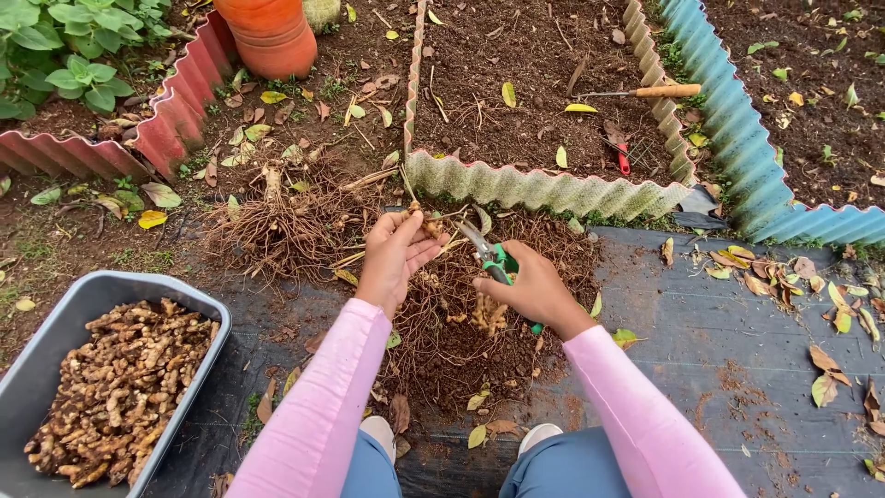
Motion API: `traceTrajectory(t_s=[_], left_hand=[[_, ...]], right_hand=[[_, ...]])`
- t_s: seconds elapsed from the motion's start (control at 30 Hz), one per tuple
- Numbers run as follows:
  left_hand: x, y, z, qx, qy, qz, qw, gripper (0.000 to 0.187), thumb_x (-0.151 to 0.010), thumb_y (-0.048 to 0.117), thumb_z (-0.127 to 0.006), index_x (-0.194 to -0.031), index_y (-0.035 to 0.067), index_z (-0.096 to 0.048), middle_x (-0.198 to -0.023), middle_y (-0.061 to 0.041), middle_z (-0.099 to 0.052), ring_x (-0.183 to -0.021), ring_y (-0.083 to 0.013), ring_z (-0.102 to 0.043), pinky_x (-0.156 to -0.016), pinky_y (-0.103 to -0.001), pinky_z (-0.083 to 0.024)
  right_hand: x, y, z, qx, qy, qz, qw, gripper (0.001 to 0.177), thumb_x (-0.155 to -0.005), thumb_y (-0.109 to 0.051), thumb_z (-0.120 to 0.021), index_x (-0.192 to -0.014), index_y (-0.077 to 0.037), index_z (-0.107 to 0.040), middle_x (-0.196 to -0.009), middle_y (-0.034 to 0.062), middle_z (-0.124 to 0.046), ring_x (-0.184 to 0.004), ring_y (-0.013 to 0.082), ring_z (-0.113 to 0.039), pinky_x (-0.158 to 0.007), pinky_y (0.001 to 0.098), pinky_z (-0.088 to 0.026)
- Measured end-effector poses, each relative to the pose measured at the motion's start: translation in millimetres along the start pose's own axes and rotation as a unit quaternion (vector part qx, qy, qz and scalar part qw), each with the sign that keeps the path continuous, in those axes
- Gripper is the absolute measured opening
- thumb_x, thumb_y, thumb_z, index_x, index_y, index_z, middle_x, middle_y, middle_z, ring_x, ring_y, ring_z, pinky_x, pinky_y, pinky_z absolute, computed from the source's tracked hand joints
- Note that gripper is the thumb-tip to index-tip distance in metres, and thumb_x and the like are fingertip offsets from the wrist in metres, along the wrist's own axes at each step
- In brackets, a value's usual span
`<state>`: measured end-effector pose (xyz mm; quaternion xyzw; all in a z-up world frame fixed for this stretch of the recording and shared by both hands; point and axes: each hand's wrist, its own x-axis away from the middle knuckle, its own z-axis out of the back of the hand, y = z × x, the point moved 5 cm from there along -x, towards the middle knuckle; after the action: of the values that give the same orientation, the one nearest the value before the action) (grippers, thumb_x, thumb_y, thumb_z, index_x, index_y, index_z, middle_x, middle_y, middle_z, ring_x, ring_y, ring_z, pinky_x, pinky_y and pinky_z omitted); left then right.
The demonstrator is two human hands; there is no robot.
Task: Trimming roots from turmeric and sorting them into a container.
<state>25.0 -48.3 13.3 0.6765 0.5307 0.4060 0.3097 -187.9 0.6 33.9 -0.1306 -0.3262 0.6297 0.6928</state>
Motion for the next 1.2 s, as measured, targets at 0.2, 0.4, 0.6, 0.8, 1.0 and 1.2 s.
traceTrajectory(t_s=[0.2,0.4,0.6,0.8,1.0,1.2], left_hand=[[-7.2,-10.2,4.3,-0.018,0.024,0.014,0.999,0.013,-0.098,0.018,-0.062,-0.101,0.006,-0.056,-0.098,-0.014,-0.071,-0.088,-0.0239,-0.075,-0.076,-0.032,-0.066],[-7.6,-16.6,-2.6,-0.032,0.008,0.016,0.999,0.016,-0.096,0.017,-0.065,-0.092,0.009,-0.051,-0.102,-0.013,-0.069,-0.089,-0.0277,-0.076,-0.078,-0.036,-0.068],[-5.4,-17.2,-9.0,0.003,-0.015,0.023,1.000,0.020,-0.096,0.015,-0.065,-0.089,0.011,-0.047,-0.099,-0.014,-0.071,-0.089,-0.0258,-0.076,-0.076,-0.034,-0.067],[-3.3,-13.7,-11.1,-0.012,-0.012,0.018,1.000,0.018,-0.096,0.015,-0.065,-0.089,0.010,-0.049,-0.098,-0.016,-0.074,-0.089,-0.0241,-0.077,-0.075,-0.032,-0.067],[-3.5,-11.5,-12.2,-0.040,-0.042,0.028,0.998,0.011,-0.096,0.014,-0.063,-0.095,0.007,-0.054,-0.098,-0.016,-0.073,-0.087,-0.0242,-0.077,-0.075,-0.032,-0.067],[1.1,-5.0,-13.2,-0.057,-0.067,0.023,0.996,0.012,-0.099,0.016,-0.061,-0.096,0.007,-0.053,-0.099,-0.015,-0.073,-0.087,-0.0242,-0.078,-0.073,-0.031,-0.067]], right_hand=[[11.6,-18.2,-1.3,0.075,0.061,0.145,0.985,0.053,-0.076,-0.047,-0.079,-0.104,-0.005,-0.062,-0.095,0.0137,-0.063,-0.092,0.0321,-0.065,-0.082,0.0478,-0.050],[17.6,-30.3,2.9,0.060,0.083,0.147,0.984,0.049,-0.075,-0.043,-0.080,-0.100,-0.004,-0.063,-0.090,0.0148,-0.064,-0.087,0.0321,-0.067,-0.079,0.0463,-0.051],[23.8,-34.1,10.0,0.066,0.110,0.143,0.981,0.043,-0.075,-0.042,-0.079,-0.094,-0.005,-0.064,-0.081,0.0122,-0.065,-0.075,0.0291,-0.068,-0.070,0.0448,-0.052],[31.2,-38.3,14.9,0.084,0.147,0.167,0.971,0.046,-0.074,-0.044,-0.080,-0.092,-0.005,-0.063,-0.080,0.0122,-0.064,-0.074,0.0308,-0.068,-0.069,0.0456,-0.052],[34.3,-38.8,19.5,0.092,0.136,0.191,0.968,0.048,-0.075,-0.043,-0.080,-0.094,-0.004,-0.061,-0.082,0.0143,-0.063,-0.075,0.0339,-0.067,-0.068,0.0475,-0.051],[35.3,-36.9,21.3,0.092,0.131,0.185,0.970,0.046,-0.075,-0.044,-0.080,-0.086,-0.004,-0.060,-0.077,0.0127,-0.063,-0.071,0.0317,-0.068,-0.068,0.0454,-0.053]])
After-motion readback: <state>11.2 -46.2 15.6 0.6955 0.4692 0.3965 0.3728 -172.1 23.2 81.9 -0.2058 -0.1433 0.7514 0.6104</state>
